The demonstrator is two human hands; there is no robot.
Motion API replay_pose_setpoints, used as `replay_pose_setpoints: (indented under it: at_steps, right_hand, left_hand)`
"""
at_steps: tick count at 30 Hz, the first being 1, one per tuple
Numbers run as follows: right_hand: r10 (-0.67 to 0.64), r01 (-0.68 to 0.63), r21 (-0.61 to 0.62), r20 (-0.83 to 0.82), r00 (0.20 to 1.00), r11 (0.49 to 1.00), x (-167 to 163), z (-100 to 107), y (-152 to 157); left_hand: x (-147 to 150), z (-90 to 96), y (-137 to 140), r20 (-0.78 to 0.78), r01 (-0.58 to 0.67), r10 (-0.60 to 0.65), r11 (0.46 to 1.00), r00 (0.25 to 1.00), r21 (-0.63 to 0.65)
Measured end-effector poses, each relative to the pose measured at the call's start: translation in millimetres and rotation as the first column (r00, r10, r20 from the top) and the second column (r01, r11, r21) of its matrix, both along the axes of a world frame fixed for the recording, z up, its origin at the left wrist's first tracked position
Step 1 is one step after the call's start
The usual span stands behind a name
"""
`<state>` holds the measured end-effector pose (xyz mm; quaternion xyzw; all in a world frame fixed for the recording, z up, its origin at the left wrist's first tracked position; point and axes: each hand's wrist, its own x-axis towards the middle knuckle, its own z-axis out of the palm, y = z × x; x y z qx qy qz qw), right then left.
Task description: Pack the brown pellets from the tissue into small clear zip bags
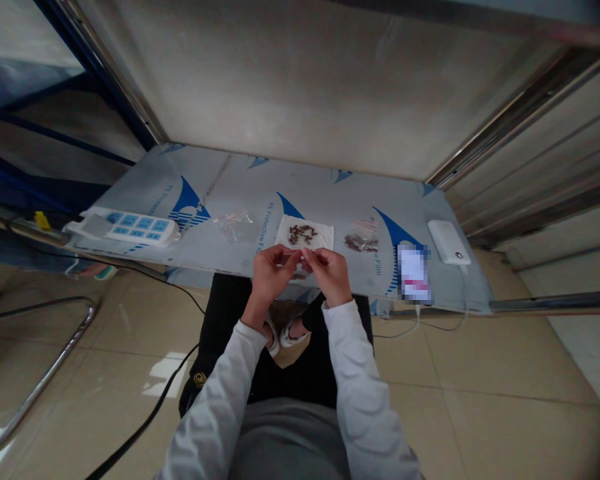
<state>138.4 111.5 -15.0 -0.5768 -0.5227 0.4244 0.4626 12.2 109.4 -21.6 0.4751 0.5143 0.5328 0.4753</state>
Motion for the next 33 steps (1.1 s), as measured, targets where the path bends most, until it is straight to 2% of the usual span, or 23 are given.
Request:
replay_pose_setpoints:
  at_steps: [3, 5, 9, 11, 16, 21, 23, 30, 33]
  right_hand:
    - [-0.110, 0.101, 0.091, 0.096, 0.989, 0.991, -0.1, -0.7, 0.1]
    - [-0.122, 0.118, 0.066, 0.050, 0.991, 0.991, 0.5, -1.4, -0.4]
    - [0.025, -0.053, -0.123, -0.217, 0.976, 0.991, 4.3, -5.1, -3.3]
    - [0.048, -0.096, -0.152, -0.290, 0.956, 0.984, 7.6, -6.7, -5.3]
    - [-0.045, 0.035, -0.074, -0.142, 0.989, 0.997, 16.0, -4.9, -8.1]
    - [-0.005, -0.011, -0.085, -0.190, 0.982, 0.996, 16.3, 1.0, -6.3]
    - [-0.012, -0.009, -0.098, -0.205, 0.979, 0.995, 14.4, 2.7, -4.5]
    - [-0.072, 0.065, -0.045, -0.195, 0.978, 0.997, 10.2, 1.1, -1.8]
    - [-0.085, 0.043, -0.130, -0.336, 0.938, 0.991, 14.1, -2.8, -3.9]
  left_hand:
    - [4.1, 2.2, -0.1, 0.001, 0.017, -0.017, 1.000, 1.000, 0.000]
    - [4.1, 2.5, 0.7, 0.010, 0.040, -0.040, 0.999, 0.999, -0.006]
    - [0.5, -0.3, 2.0, -0.103, -0.024, 0.026, 1.000, 0.994, 0.013]
    - [0.4, -2.7, 2.5, -0.124, -0.028, 0.028, 1.000, 0.992, 0.006]
    - [6.5, -4.7, 3.7, -0.060, 0.052, -0.055, 0.998, 0.997, -0.037]
    - [8.3, 4.2, 2.6, -0.252, 0.031, -0.020, 0.999, 0.968, 0.040]
    - [8.8, 6.4, 2.1, -0.278, 0.051, -0.034, 0.997, 0.960, 0.056]
    - [12.9, 4.7, 0.7, -0.054, 0.135, -0.134, 0.991, 0.990, 0.005]
    - [11.8, 5.6, 0.1, -0.031, 0.104, -0.104, 0.994, 0.994, -0.014]
